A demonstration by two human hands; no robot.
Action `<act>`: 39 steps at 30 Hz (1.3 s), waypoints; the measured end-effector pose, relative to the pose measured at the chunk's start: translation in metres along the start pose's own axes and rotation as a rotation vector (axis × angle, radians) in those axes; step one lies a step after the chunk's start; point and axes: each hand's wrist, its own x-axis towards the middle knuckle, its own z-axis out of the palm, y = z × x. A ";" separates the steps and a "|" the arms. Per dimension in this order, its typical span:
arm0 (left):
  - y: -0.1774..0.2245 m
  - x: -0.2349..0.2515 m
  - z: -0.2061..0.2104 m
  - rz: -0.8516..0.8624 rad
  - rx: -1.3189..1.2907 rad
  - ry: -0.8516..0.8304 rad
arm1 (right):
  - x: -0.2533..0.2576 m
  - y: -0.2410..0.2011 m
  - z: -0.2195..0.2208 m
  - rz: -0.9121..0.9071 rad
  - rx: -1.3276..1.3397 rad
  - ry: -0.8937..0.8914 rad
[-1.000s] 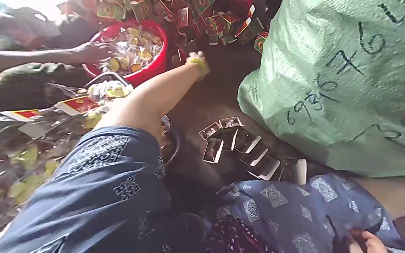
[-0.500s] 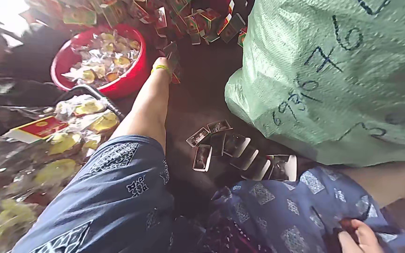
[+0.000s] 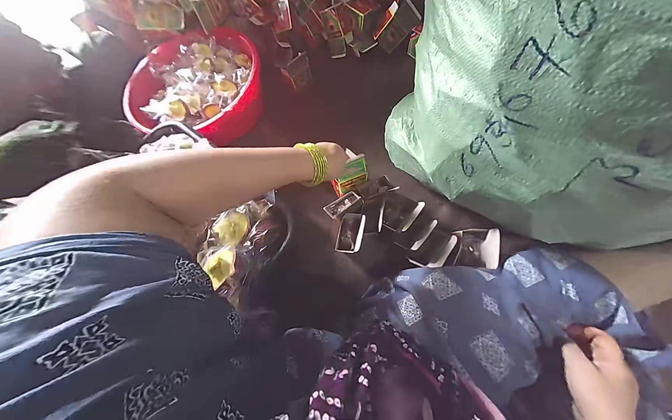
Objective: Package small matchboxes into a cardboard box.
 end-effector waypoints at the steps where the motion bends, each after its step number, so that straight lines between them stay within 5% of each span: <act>1: 0.010 -0.009 0.006 0.024 0.057 -0.018 | 0.000 0.001 0.002 -0.007 0.013 0.013; 5: 0.031 -0.032 0.024 0.066 0.231 -0.039 | -0.002 0.003 0.004 -0.007 0.033 0.038; 11: 0.023 -0.035 0.027 -0.003 0.143 -0.160 | -0.004 0.009 0.003 -0.034 0.061 0.055; 17: 0.044 -0.088 0.002 0.045 0.158 0.049 | -0.009 0.014 -0.002 -0.102 0.064 0.047; 21: 0.058 -0.108 -0.003 0.073 0.183 0.037 | -0.012 0.019 -0.006 -0.099 0.071 0.036; 26: 0.078 -0.102 0.002 0.035 0.227 0.028 | -0.020 0.024 -0.009 -0.131 0.078 0.022; 29: 0.108 -0.128 -0.006 -0.142 0.078 -0.118 | -0.026 0.026 -0.011 -0.132 0.095 0.023; 31: 0.082 -0.078 0.035 -0.205 -0.060 0.131 | -0.031 0.026 -0.011 -0.133 0.098 0.025; 34: 0.059 -0.025 0.061 -0.258 -0.202 0.209 | -0.039 0.030 -0.010 -0.162 0.085 0.019; 39: 0.072 -0.086 0.042 -0.413 -0.381 0.490 | -0.037 0.029 -0.007 -0.178 0.098 0.035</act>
